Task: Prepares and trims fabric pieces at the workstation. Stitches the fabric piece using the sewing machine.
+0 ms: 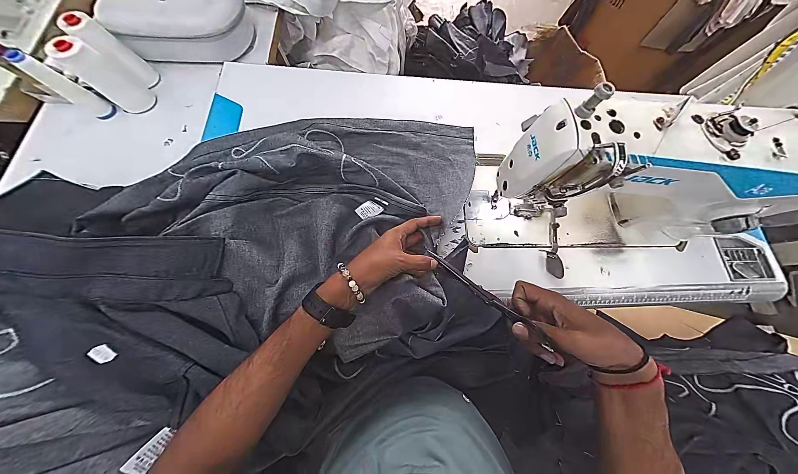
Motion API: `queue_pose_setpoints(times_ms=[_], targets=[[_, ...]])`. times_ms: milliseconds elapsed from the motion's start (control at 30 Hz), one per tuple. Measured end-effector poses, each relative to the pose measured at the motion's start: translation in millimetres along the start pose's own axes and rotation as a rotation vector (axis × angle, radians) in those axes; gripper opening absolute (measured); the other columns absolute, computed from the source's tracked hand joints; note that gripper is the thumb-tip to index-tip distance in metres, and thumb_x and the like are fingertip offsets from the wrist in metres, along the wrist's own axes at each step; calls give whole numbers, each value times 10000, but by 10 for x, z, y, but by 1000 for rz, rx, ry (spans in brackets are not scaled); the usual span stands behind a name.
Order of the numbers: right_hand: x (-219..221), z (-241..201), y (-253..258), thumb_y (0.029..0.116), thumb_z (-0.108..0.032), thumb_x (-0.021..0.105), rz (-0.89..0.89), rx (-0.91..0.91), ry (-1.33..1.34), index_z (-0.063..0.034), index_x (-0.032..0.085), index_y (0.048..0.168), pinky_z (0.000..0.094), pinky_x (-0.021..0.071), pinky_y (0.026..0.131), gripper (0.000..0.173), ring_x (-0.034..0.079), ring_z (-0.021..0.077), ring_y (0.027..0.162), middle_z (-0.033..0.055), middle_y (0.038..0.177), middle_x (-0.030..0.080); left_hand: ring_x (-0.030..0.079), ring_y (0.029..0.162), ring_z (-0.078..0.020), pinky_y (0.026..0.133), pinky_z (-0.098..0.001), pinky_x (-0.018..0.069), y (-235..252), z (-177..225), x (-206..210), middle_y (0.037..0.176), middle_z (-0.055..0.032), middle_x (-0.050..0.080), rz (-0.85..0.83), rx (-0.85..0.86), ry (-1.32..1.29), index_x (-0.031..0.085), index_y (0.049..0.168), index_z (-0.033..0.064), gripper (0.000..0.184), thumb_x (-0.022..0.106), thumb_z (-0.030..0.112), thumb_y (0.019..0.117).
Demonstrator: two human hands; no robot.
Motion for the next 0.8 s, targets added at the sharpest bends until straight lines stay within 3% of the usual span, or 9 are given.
queue_pose_setpoints(times_ms=[167, 267, 367, 500, 567, 600, 667, 733, 800], targets=[[-7, 0, -306, 970, -294, 724, 137, -36, -63, -152, 512, 1051, 206, 476, 403, 267, 533, 54, 469, 2, 755, 595, 710, 800, -196, 689, -325, 627, -7, -28, 50, 1450, -86, 564, -32, 52, 109, 238, 1628, 358, 1100, 831, 22, 765], [-156, -38, -835, 930, -367, 765, 493, -198, -16, -199, 600, 1015, 190, 475, 366, 251, 533, 20, 454, -25, 790, 642, 730, 815, -138, 675, -324, 642, -167, -82, 259, 1514, -1, 539, -10, 231, 213, 410, 1562, 228, 866, 819, 58, 818], [-457, 17, -1278, 935, -344, 761, 882, -253, -19, -185, 601, 980, 204, 477, 373, 231, 544, 46, 457, -8, 790, 667, 739, 871, -158, 724, -366, 662, -383, -292, 885, 1461, -34, 573, -162, 281, 162, 517, 1468, 132, 687, 785, 12, 847], [-1055, 34, -1372, 999, -225, 627, 1207, 104, -502, 10, 517, 1144, 351, 568, 483, 298, 621, 176, 529, 95, 801, 646, 651, 1185, -254, 926, -452, 589, -509, -860, 1912, 1487, -118, 540, -579, 350, 523, 594, 1412, 123, 607, 756, 16, 837], [-1371, 29, -1235, 1009, -224, 623, 1154, 407, -811, 47, 556, 1237, 522, 617, 705, 361, 717, 316, 773, 205, 976, 690, 574, 1313, -314, 953, -524, 560, -610, -850, 2132, 1605, -124, 408, -749, 409, 727, 615, 1406, 179, 562, 765, 89, 871], [-1447, 7, -1155, 997, -215, 631, 1130, 514, -913, 55, 585, 1249, 639, 551, 823, 373, 695, 425, 932, 274, 1050, 684, 553, 1346, -277, 1003, -504, 539, -641, -652, 2100, 1596, -86, 437, -761, 453, 729, 646, 1380, 191, 479, 744, 133, 914], [-1472, -126, -1077, 996, -236, 611, 1153, 661, -1027, 16, 642, 1261, 734, 475, 917, 367, 643, 523, 1111, 320, 1167, 674, 606, 1288, -143, 1070, -393, 523, -557, -55, 1792, 1422, -4, 628, -599, 551, 700, 690, 1314, 173, 338, 697, 213, 979], [-1408, -306, -1065, 1010, -274, 573, 1267, 682, -1070, -60, 684, 1275, 700, 502, 922, 358, 639, 481, 1171, 261, 1264, 669, 703, 1078, -88, 972, -340, 590, -315, 531, 1238, 1195, 10, 736, -247, 626, 786, 711, 1264, 158, 310, 681, 290, 986], [-1232, -400, -955, 1003, -366, 594, 1375, 566, -1088, -53, 687, 1273, 648, 540, 900, 424, 644, 451, 1173, 248, 1292, 654, 730, 1017, -110, 913, -376, 621, -50, 913, 655, 1180, 19, 741, 75, 621, 1022, 701, 1281, 191, 367, 614, 402, 994]])
Point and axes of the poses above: each hand's wrist, its own y-axis towards the middle knuckle, its own x-axis out of the palm, z = x × y, the point moved 8 cm from there along y, towards the middle knuckle
